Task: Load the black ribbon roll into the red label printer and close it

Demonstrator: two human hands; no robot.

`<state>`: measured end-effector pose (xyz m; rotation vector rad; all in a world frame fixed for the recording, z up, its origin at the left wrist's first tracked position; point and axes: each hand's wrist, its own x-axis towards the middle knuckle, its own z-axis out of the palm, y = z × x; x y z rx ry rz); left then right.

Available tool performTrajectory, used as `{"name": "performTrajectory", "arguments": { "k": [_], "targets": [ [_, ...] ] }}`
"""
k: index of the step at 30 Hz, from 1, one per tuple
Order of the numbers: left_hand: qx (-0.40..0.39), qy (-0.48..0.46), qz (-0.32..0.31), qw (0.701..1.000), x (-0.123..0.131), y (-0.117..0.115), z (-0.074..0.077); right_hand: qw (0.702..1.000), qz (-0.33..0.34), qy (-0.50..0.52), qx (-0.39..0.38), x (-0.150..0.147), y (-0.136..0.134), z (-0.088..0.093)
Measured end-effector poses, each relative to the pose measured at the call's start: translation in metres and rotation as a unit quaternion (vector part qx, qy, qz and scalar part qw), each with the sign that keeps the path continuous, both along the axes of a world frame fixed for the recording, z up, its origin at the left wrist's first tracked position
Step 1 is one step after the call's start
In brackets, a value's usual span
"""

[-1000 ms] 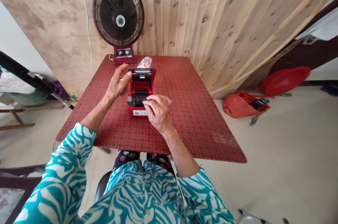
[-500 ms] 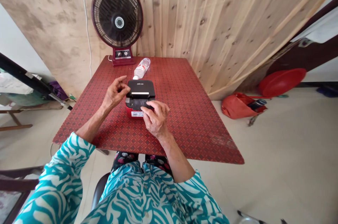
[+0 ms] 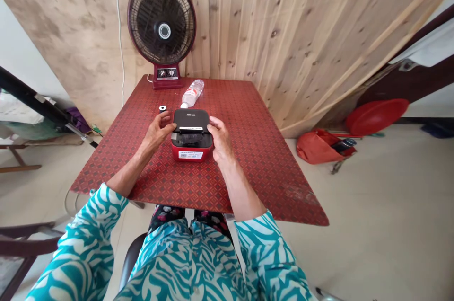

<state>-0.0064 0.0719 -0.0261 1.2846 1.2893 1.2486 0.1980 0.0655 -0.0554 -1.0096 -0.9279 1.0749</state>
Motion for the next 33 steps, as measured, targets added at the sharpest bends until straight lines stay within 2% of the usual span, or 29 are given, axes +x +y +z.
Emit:
{"name": "performTrajectory", "arguments": {
  "k": [3,9,14,20,33],
  "targets": [
    [-0.053,-0.033,-0.03,0.998,0.0,0.0,0.002,1.0,-0.001,0.0,0.004,0.0,-0.001,-0.001],
    [-0.036,-0.064,-0.045,0.996,0.002,-0.002,-0.007,1.0,0.0,-0.016,0.027,-0.001,-0.003,0.003],
    [-0.053,-0.141,-0.079,0.985,0.002,-0.015,-0.016,0.997,-0.053,0.049,-0.011,-0.01,-0.008,-0.005],
    [-0.063,-0.156,-0.138,0.976,-0.002,-0.021,-0.01,0.992,-0.092,0.088,0.011,-0.019,-0.014,-0.018],
    [-0.062,-0.142,-0.144,0.977,-0.003,-0.021,-0.003,0.992,-0.095,0.083,0.003,-0.02,-0.013,-0.022]
  ]
}}
